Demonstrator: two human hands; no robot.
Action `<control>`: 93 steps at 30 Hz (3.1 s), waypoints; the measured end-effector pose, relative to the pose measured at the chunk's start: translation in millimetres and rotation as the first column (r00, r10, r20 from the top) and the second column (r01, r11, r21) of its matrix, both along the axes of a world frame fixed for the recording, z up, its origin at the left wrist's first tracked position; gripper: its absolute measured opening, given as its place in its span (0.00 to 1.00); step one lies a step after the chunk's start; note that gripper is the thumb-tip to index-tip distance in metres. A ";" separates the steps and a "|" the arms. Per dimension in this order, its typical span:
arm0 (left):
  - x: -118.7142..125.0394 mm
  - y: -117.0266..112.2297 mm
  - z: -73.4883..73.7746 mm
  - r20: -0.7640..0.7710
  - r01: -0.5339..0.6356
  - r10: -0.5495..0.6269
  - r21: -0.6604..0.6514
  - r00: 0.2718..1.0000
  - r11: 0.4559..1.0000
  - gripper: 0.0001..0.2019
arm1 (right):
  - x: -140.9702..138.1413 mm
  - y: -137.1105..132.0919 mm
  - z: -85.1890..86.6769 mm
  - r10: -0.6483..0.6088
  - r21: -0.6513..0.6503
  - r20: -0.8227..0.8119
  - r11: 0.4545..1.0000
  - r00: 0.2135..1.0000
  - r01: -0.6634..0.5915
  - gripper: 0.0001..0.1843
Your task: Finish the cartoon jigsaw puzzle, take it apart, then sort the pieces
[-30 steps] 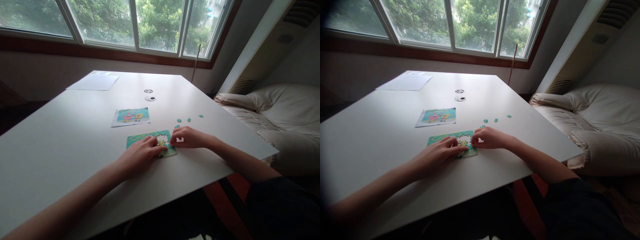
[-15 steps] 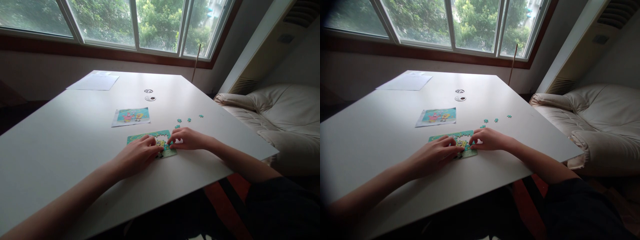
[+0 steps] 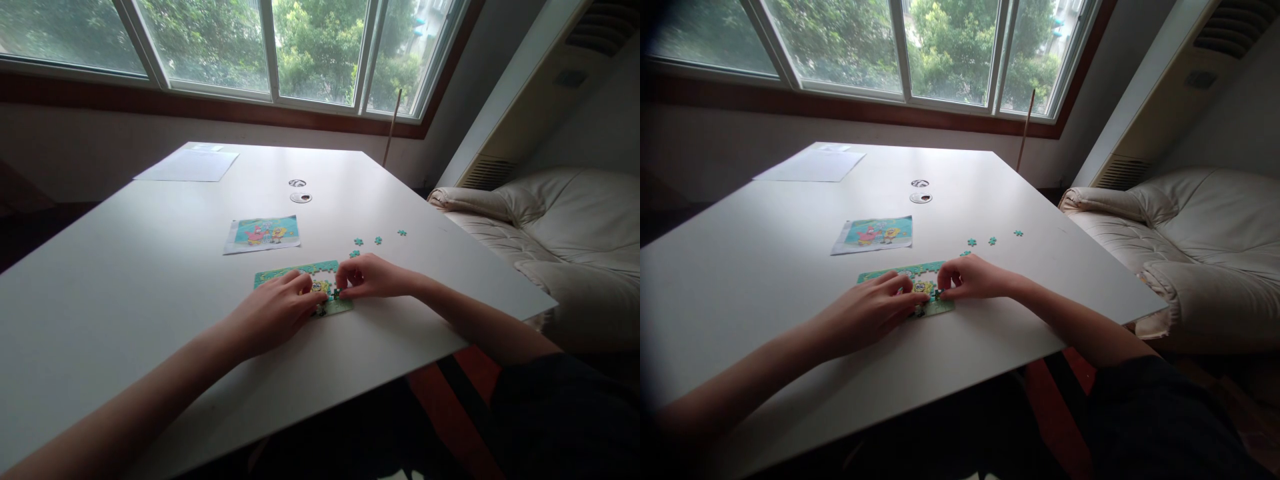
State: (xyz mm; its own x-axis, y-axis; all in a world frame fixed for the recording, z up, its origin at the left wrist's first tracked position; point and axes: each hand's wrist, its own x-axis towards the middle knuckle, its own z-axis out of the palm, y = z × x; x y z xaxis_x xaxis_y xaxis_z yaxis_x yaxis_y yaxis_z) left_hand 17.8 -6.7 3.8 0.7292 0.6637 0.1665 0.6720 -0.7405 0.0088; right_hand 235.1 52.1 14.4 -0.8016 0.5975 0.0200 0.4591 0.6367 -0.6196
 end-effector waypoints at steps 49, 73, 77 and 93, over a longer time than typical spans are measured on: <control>8.1 -9.5 -3.4 -0.116 0.092 -0.090 0.017 0.989 0.996 0.18 | -4.8 5.9 -8.3 -0.173 -0.064 -0.061 0.984 0.983 0.169 0.10; -8.2 7.1 -5.5 0.070 -0.028 0.029 -0.022 0.997 0.999 0.13 | -5.3 4.9 -9.7 -0.273 0.031 -0.031 0.961 0.962 0.274 0.09; -7.7 7.0 -5.2 0.055 -0.036 0.037 -0.016 0.998 0.999 0.13 | -7.6 2.6 -9.9 -0.277 0.051 -0.020 0.959 0.961 0.278 0.10; -9.0 7.0 -5.7 0.046 -0.035 0.036 -0.022 0.998 0.999 0.14 | 0.0 5.5 -7.1 -0.098 0.152 -0.035 0.983 0.995 0.102 0.10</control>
